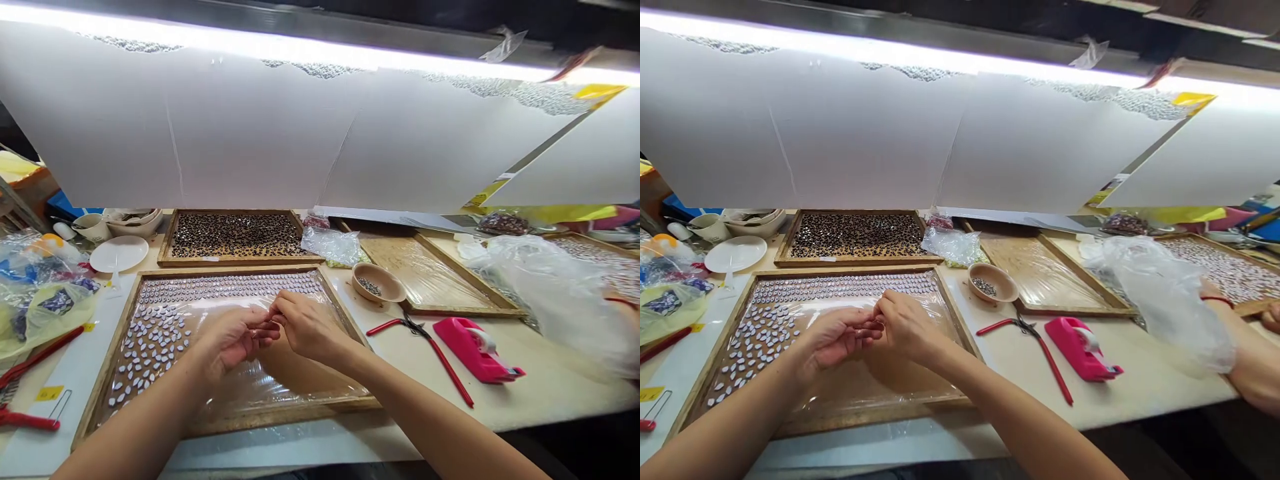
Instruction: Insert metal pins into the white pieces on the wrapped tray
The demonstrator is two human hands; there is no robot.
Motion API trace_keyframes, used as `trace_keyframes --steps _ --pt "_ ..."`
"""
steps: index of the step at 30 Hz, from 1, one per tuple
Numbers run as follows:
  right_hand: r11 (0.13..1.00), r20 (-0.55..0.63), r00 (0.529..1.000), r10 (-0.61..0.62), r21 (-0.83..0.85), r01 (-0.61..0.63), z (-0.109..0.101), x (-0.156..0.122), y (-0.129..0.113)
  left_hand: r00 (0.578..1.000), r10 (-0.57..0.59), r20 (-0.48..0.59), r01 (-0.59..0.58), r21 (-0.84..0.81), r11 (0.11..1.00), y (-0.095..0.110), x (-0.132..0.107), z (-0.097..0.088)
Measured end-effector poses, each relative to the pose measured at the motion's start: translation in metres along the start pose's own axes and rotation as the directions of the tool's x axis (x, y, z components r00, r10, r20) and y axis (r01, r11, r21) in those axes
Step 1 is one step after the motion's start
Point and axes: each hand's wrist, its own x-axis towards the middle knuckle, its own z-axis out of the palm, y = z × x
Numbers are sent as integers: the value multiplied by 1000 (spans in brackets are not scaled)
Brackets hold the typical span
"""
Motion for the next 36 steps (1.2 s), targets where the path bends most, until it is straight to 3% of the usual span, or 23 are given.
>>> trace_keyframes --steps 7,11,16,21,30,33,36 --pt "996 32 996 -84 46 82 -1 2 9 1000 -13 -12 14 65 998 -7 2 3" --pt "945 12 993 -121 308 112 -4 11 17 997 36 -71 -32 50 998 -5 2 4" --pt "818 65 994 -91 575 38 -6 25 26 984 87 -153 -85 21 996 -3 2 6" --pt "806 57 996 -74 591 26 -3 27 24 969 111 -220 -114 1 994 -5 4 7" --pt "793 -103 995 -7 606 68 17 22 23 953 172 -248 -185 -32 982 -7 8 6" --pt "784 -122 993 -1 616 76 12 24 27 957 166 -238 -178 -31 983 -6 7 7" --pt "811 -120 993 9 582 63 0 34 46 958 126 -257 -131 -3 991 -4 5 9"
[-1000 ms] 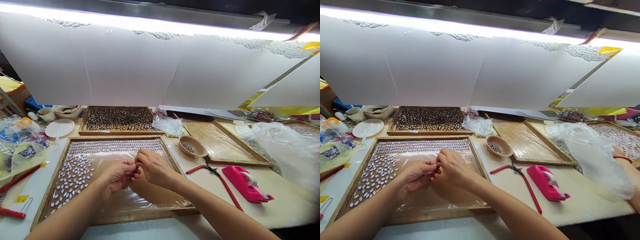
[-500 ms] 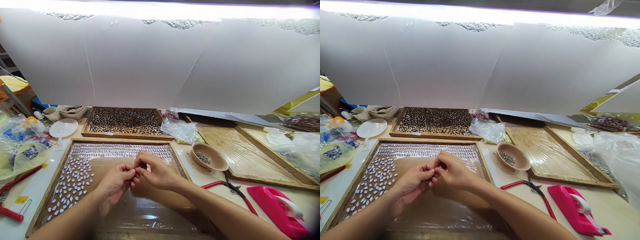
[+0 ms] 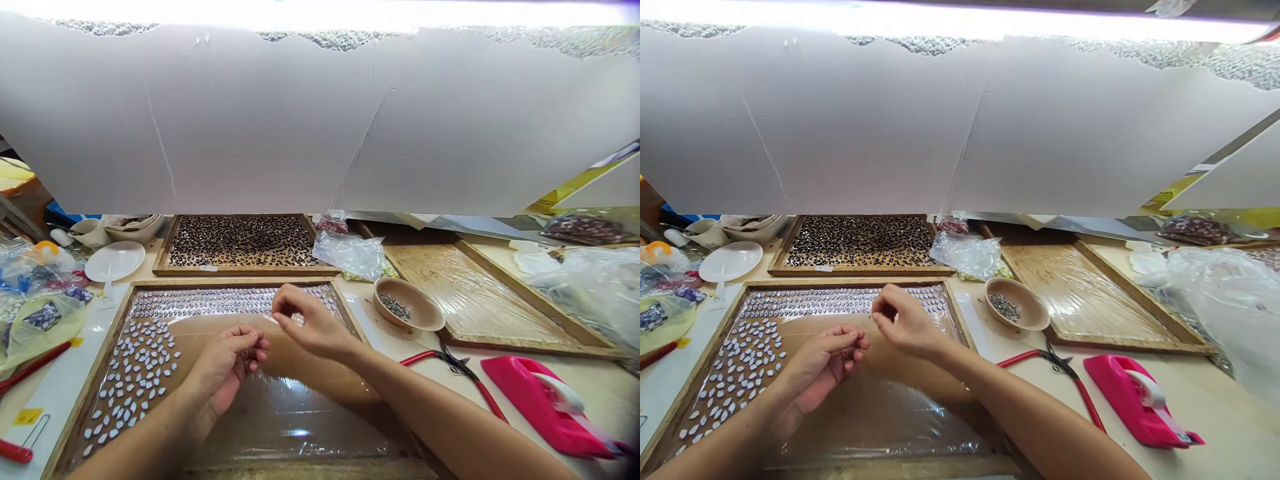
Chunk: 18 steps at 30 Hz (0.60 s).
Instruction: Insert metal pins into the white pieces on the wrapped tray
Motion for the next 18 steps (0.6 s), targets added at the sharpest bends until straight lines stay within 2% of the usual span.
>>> trace_keyframes --steps 3,5,9,12,18 --pt "983 -17 1000 19 -182 -22 -22 15 21 999 -39 -28 40 34 999 2 -2 1" --pt "942 10 1000 26 -334 -21 -29 24 36 998 -55 -26 56 44 997 3 -2 1" --pt "837 167 986 -3 -539 94 -26 35 54 997 -76 -5 76 59 995 3 -1 -1" --pt "782 237 971 -20 -602 162 -19 40 57 996 -87 -5 88 67 994 4 -1 -2" --pt "741 223 975 -2 -654 151 -16 40 61 995 -93 -46 96 65 993 8 -2 0"
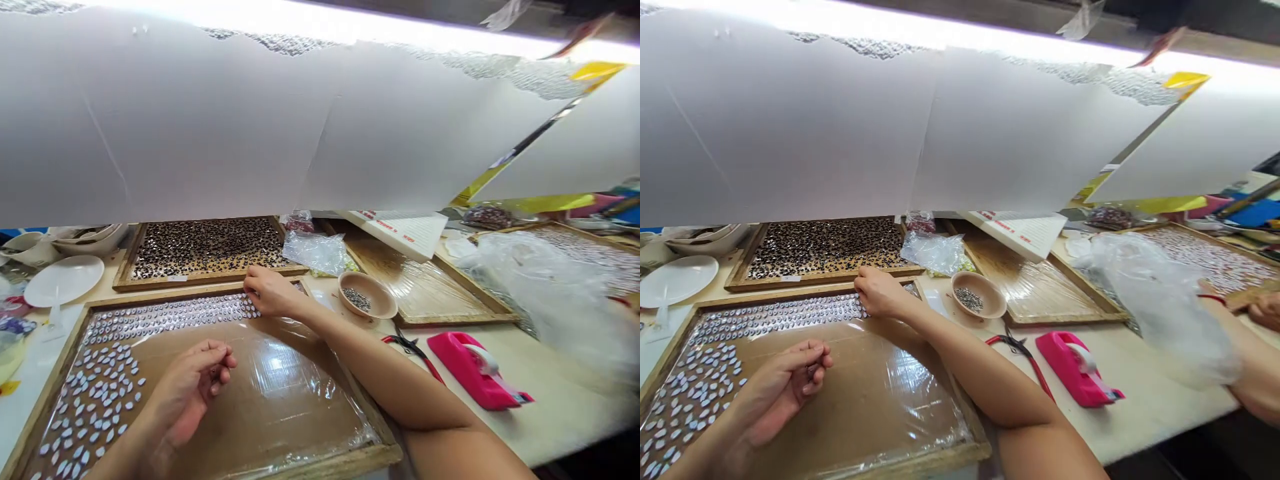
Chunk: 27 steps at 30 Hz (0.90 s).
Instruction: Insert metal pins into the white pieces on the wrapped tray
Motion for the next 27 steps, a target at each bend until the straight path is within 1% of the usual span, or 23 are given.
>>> trace_keyframes --steps 3,8,15,27 --pt "1000 -2 1000 8 -18 -8 1 -1 1 1000 -4 4 4 -2 1000 1 0 1" --pt "1000 1 1000 8 -29 -8 1 -1 -2 1000 -7 -25 7 9 1000 2 0 3" --pt "999 -7 1000 6 -41 -7 2 -3 -2 1000 -25 -1 26 9 1000 2 1 2" --pt "998 -31 1000 0 -55 -2 2 -3 -3 999 -34 -14 34 40 999 1 0 3"
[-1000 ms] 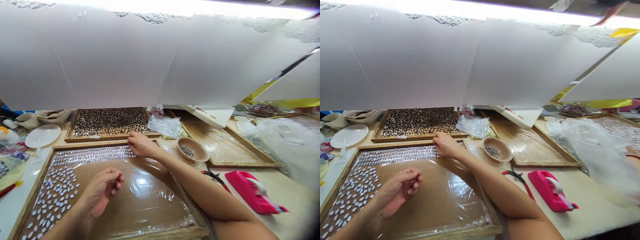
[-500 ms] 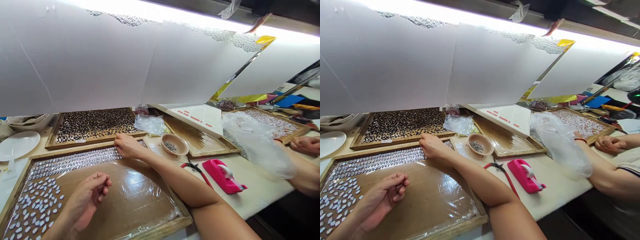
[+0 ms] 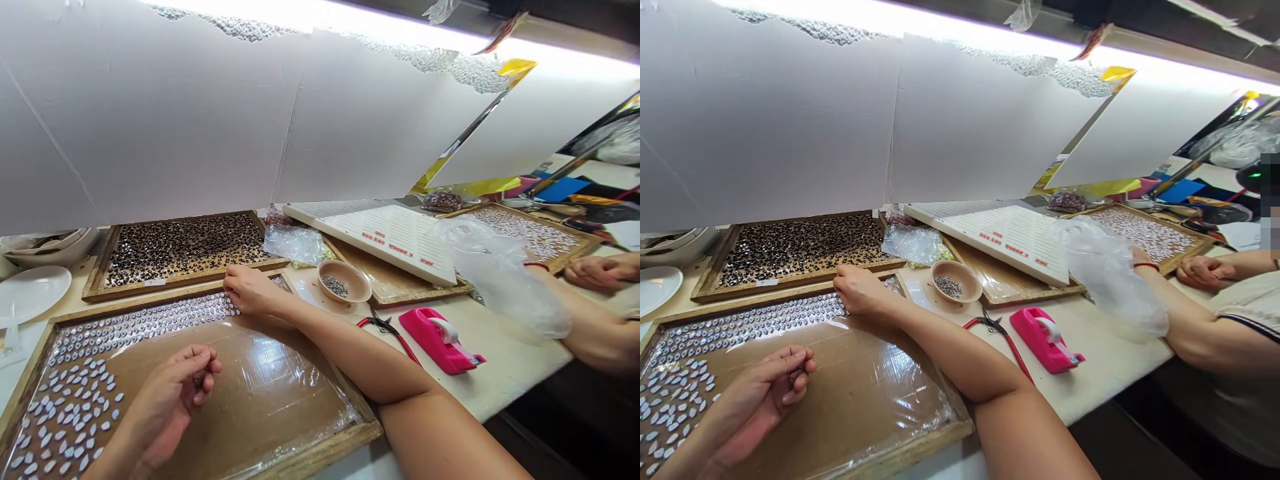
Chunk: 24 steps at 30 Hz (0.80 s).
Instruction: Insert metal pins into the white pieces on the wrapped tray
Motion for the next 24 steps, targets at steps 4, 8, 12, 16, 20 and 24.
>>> trace_keyframes --steps 4,8,12,16,20,24 --pt "1000 -11 1000 -1 2 1 1 -1 1 1000 -1 1 1 2 1000 0 -1 0" --pt "1000 -26 1000 -8 8 9 4 0 2 1000 2 -5 -2 5 1000 1 -1 1" --pt "1000 -43 999 -8 7 8 6 1 4 1000 -1 -3 1 13 1000 1 -1 1" --pt "1000 -48 999 -19 4 19 7 1 5 1000 4 6 -4 7 1000 0 -1 -2" --pt "1000 -53 998 -25 2 26 7 1 5 1000 3 -4 -3 11 1000 0 -1 -3" --pt "1000 -59 998 -27 3 27 6 1 5 1000 -7 6 7 22 1000 2 -1 -2"
